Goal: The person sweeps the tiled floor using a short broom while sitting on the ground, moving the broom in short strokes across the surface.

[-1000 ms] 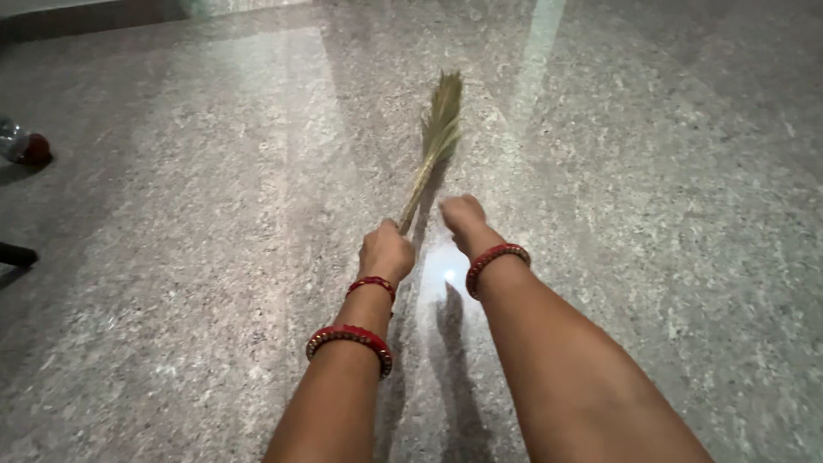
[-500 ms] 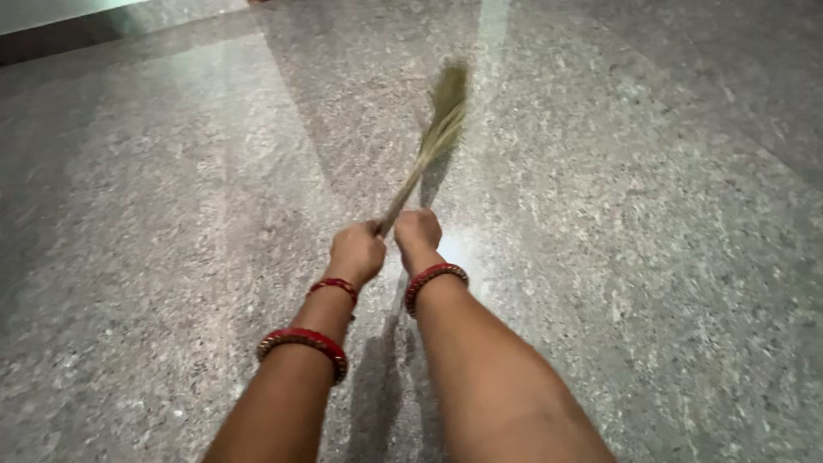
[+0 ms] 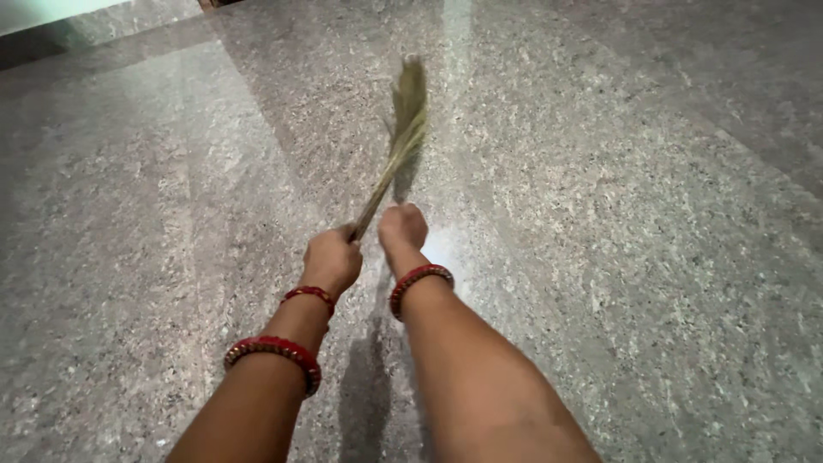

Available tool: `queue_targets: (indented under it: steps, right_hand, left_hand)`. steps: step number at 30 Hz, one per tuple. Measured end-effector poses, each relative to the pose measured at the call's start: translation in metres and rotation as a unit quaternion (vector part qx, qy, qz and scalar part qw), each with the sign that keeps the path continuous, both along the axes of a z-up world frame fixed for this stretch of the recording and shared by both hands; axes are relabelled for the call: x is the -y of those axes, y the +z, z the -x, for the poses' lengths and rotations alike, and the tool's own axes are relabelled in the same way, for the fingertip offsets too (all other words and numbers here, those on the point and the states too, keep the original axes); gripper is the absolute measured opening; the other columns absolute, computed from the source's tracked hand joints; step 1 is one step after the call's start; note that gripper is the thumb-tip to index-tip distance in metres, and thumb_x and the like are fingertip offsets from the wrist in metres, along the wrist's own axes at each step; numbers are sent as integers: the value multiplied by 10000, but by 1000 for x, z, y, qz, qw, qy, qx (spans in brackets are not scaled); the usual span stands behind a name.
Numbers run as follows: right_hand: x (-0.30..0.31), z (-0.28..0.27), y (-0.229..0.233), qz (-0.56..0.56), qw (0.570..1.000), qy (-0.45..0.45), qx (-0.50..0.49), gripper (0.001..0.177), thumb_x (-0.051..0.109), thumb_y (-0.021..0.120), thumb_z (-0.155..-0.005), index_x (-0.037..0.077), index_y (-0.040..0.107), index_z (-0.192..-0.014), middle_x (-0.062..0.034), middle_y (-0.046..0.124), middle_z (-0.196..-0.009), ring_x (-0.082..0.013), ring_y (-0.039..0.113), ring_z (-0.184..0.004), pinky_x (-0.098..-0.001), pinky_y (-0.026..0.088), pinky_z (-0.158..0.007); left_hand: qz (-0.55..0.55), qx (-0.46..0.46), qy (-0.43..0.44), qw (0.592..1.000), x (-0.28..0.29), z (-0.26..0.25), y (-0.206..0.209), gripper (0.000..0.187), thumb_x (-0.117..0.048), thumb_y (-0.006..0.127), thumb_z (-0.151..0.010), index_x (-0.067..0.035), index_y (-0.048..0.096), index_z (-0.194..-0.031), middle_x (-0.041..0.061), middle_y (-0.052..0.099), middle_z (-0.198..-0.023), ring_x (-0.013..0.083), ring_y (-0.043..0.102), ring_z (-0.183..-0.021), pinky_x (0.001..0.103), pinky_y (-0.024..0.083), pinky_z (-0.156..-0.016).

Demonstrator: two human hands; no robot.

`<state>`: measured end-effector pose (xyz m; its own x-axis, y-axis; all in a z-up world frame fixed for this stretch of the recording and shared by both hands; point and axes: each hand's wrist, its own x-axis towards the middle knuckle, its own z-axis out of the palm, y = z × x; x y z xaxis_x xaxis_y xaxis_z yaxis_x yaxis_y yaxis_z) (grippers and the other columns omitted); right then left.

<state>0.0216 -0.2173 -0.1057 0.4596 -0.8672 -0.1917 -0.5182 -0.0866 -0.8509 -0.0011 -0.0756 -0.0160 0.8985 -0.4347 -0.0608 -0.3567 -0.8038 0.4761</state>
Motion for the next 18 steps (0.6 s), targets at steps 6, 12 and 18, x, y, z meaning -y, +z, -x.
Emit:
queue_targets:
  steps: [6,12,18]
  right_hand:
    - [30,23,10,1,999,-9,34,352,322,560,-953,48,735,-1090,-253,704,-1143,-437,668,-1095,-469,526,-956]
    - [39,43,30,-50,998,-3,40,335,304,592,-919,53,752,-1071,-232,730,-1126,-390,698,-1060,-453,533,-952]
    - [63,55,35,-43,999,-6,9,372,319,565,-942,47,725,-1141,-244,697,-1194,-418,662,-1115,-470,516,-970]
  left_hand:
    - [88,28,28,995,22,-18,4,355,-158,561,-948,-177,698,-1275,227,715,-1119,415,668,-1088,492,521,-965]
    - [59,-61,14,996,40,15,-24,394,-149,551,-947,-185,691,-1314,232,703,-1160,400,665,-1124,470,508,-1007]
    - [110,-83,37,990,37,12,9,397,-177,562,-970,-206,648,-1357,210,697,-1202,387,674,-1120,467,513,-999]
